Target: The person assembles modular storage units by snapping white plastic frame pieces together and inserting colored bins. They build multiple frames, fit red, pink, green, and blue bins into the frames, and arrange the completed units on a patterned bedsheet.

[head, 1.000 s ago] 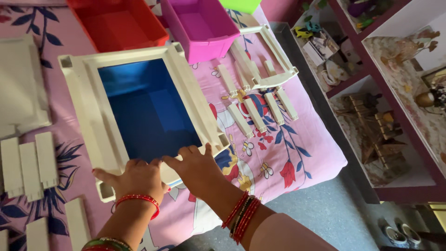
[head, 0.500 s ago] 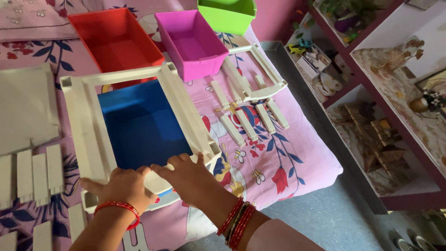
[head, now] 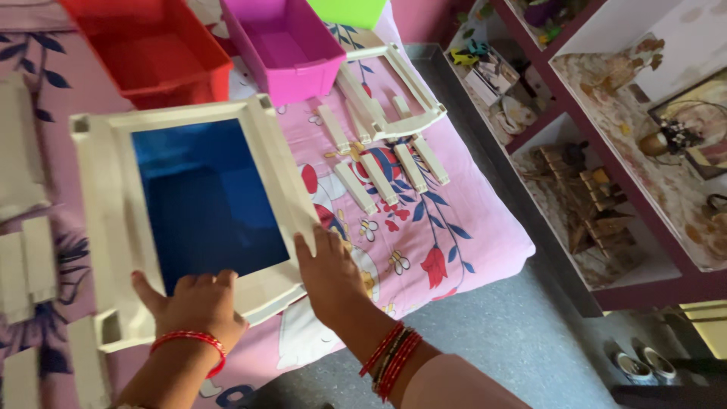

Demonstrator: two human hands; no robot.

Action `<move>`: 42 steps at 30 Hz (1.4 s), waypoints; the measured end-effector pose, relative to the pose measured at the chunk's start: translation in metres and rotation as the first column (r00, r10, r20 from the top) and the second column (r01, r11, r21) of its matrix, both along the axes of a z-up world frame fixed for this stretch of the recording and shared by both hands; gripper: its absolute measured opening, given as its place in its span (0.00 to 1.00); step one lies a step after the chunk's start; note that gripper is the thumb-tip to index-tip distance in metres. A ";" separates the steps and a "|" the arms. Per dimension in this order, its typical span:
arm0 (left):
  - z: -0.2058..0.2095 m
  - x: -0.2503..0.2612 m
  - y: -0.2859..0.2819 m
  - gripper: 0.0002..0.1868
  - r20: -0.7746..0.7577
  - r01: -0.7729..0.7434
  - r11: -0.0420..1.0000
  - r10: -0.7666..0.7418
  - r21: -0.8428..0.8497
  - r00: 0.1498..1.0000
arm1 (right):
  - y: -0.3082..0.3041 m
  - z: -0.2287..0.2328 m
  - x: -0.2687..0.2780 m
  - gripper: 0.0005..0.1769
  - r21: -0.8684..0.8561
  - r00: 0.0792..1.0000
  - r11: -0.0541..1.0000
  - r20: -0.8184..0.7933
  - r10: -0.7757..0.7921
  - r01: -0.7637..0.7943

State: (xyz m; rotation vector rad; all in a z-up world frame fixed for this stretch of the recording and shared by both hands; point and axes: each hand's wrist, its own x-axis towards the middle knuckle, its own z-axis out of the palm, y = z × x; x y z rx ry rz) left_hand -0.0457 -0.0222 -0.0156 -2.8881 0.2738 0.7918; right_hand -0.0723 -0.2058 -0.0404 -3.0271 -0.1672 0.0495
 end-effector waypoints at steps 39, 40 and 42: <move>0.046 0.052 -0.048 0.34 -0.035 -0.106 0.931 0.100 -0.350 0.994 | -0.049 0.011 0.045 0.58 0.306 0.860 0.814 -0.313 -0.404 0.494; 0.044 0.052 -0.049 0.35 -0.014 -0.086 0.934 0.086 -0.346 0.996 | -0.054 0.025 0.045 0.60 0.357 0.908 0.837 -0.220 -0.357 0.415; 0.041 0.050 -0.052 0.37 0.027 -0.044 0.940 0.057 -0.337 0.998 | -0.061 0.051 0.042 0.65 0.429 0.966 0.870 -0.021 -0.257 0.241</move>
